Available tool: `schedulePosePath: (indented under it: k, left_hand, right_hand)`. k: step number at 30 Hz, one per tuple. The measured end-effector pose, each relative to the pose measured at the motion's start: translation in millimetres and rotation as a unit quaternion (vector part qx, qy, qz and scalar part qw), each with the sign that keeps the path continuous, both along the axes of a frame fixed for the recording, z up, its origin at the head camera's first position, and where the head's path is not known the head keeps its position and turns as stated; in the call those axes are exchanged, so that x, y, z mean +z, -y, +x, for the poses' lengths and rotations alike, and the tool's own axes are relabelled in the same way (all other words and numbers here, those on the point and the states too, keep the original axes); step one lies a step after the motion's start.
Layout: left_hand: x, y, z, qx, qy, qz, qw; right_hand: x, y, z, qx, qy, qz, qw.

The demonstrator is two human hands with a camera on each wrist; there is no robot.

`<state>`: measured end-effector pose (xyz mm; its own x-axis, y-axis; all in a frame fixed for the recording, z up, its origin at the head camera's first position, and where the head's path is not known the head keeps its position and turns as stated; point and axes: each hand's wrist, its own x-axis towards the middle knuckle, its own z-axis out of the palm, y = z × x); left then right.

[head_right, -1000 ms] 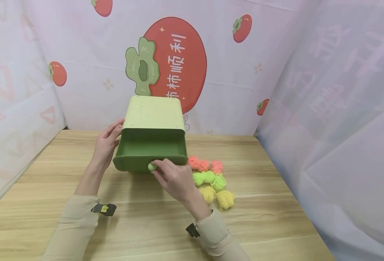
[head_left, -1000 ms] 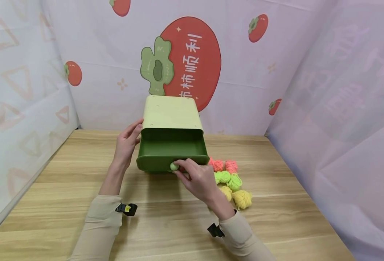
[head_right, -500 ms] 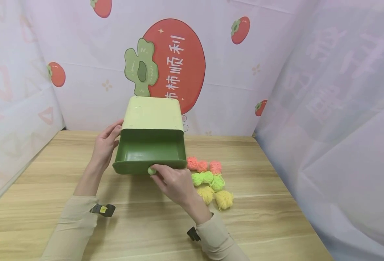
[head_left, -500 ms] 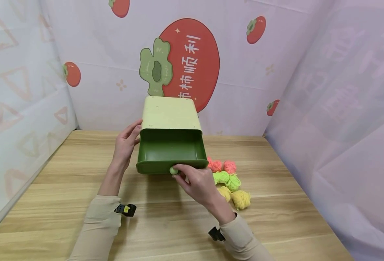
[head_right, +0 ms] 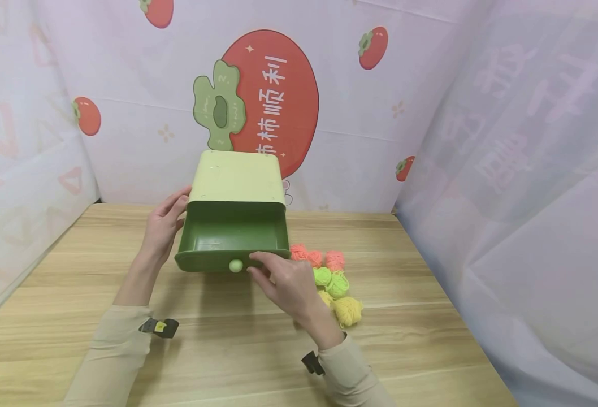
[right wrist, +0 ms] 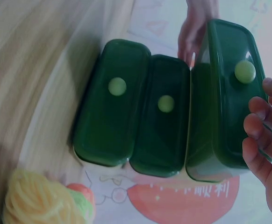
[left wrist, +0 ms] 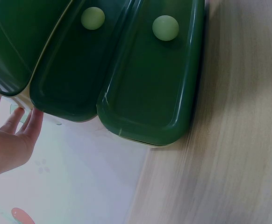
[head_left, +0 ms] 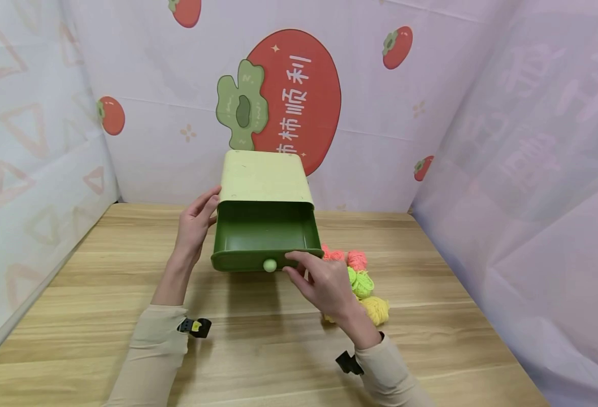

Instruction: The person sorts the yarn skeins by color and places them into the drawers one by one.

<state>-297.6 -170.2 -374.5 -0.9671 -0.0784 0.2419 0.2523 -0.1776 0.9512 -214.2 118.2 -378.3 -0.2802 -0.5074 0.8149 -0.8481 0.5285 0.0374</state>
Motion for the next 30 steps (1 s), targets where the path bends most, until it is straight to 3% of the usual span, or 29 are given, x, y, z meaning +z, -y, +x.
schedulePosePath:
  k: [14, 20, 30]
  left_hand:
    - [-6.2, -2.1, -0.9, 0.004, 0.006, -0.003, 1.0000]
    - [-4.4, -1.6, -2.5, 0.010, 0.008, -0.007, 0.9999]
    - [-1.8, 1.0, -1.9, 0.008, 0.008, -0.017, 0.9998]
  right_hand:
    - [18.9, -41, -1.7, -0.035, 0.008, -0.023, 0.9991]
    - [26.3, -52, -5.3, -0.064, 0.035, -0.010, 0.9973]
    - [40.7, -59, -16.8, -0.117, 0.013, 0.033, 0.9925]
